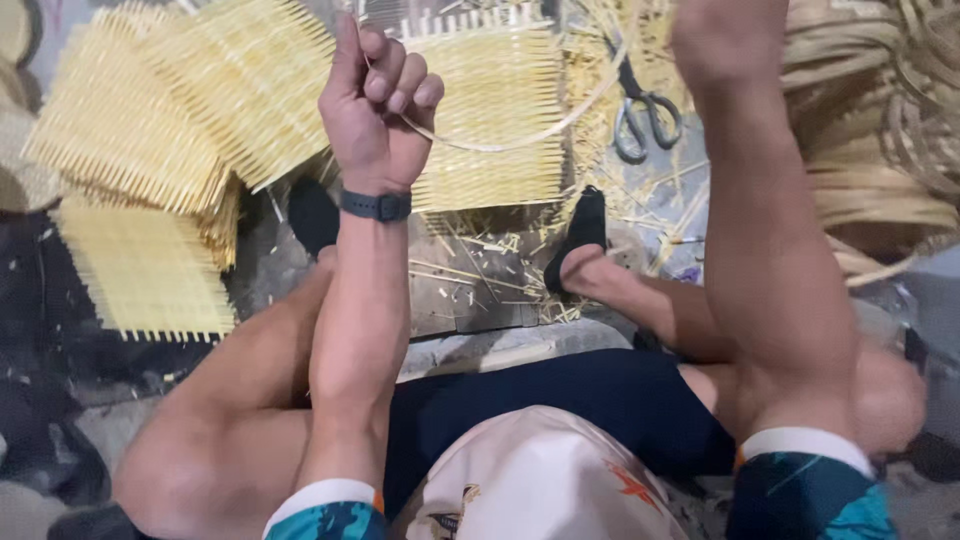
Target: The person sits on the floor and weaves a circular bamboo mat by placing a bamboo frame over a flat woven sheet, then uses shears to trim the excess bamboo strips around the edge. The person repeats this process for multiple mats.
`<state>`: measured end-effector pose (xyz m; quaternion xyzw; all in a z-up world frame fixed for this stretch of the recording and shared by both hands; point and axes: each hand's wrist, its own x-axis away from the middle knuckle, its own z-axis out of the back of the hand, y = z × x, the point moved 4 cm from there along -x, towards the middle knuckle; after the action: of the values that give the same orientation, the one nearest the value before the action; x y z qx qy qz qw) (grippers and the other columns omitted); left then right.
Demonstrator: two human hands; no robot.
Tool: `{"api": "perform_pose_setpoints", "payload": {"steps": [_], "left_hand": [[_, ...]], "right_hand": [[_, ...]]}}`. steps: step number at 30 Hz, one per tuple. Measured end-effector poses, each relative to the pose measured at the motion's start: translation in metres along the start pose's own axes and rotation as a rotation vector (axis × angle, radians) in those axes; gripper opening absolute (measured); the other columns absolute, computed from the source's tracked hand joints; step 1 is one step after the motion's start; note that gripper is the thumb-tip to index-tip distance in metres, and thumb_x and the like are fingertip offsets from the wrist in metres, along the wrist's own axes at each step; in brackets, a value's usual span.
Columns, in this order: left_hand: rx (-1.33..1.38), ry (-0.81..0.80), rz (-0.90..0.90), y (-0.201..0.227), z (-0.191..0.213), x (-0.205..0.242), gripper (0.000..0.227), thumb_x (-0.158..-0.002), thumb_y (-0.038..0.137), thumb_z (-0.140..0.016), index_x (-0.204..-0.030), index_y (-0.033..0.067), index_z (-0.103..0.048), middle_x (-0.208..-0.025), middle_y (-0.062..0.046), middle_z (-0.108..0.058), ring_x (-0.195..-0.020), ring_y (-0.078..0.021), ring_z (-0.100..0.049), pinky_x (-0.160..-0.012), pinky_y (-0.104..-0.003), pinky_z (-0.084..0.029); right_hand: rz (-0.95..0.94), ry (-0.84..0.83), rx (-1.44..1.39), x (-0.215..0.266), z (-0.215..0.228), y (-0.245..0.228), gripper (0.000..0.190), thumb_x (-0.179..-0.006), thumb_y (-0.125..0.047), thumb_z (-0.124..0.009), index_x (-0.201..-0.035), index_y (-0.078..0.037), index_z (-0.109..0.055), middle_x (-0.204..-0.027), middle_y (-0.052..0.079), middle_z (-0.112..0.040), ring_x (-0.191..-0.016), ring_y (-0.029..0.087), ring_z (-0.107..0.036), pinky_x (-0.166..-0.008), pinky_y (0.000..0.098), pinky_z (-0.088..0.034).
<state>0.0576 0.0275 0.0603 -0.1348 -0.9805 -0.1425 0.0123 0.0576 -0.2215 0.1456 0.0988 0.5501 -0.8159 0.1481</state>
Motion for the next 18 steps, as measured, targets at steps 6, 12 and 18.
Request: {"api": "perform_pose_setpoints", "payload": {"steps": [6,12,18], "left_hand": [[0.004,0.042,0.02,-0.006,0.036,0.005,0.029,-0.107,0.032,-0.051,-0.092,0.0092,-0.061,-0.066,0.003,-0.04,-0.063,-0.0127,-0.04,-0.065,-0.032,-0.043],[-0.298,0.066,0.067,0.006,0.054,0.002,0.034,-0.11,0.029,-0.047,-0.089,0.0063,-0.061,-0.065,0.001,-0.04,-0.063,-0.0149,-0.041,-0.069,-0.036,-0.043],[-0.08,-0.03,-0.15,0.003,0.072,-0.009,0.035,-0.111,0.03,-0.048,-0.081,0.0121,-0.051,-0.065,0.003,-0.035,-0.06,-0.0144,-0.034,-0.066,-0.036,-0.038]], "right_hand": [[-0.456,0.073,-0.795,0.037,0.005,0.083,0.032,-0.114,-0.03,-0.057,-0.107,-0.001,-0.068,-0.082,0.004,-0.06,-0.072,0.013,-0.055,-0.065,0.0312,-0.047],[-0.591,-0.011,-0.924,0.049,-0.008,0.096,0.036,-0.118,-0.033,-0.06,-0.098,-0.004,-0.068,-0.067,-0.004,-0.046,-0.058,0.006,-0.044,-0.051,0.0224,-0.035],[-0.611,-0.026,-0.949,0.059,-0.039,0.089,0.038,-0.114,-0.038,-0.061,-0.093,-0.007,-0.067,-0.058,-0.006,-0.043,-0.049,0.004,-0.039,-0.043,0.0209,-0.031]]}}
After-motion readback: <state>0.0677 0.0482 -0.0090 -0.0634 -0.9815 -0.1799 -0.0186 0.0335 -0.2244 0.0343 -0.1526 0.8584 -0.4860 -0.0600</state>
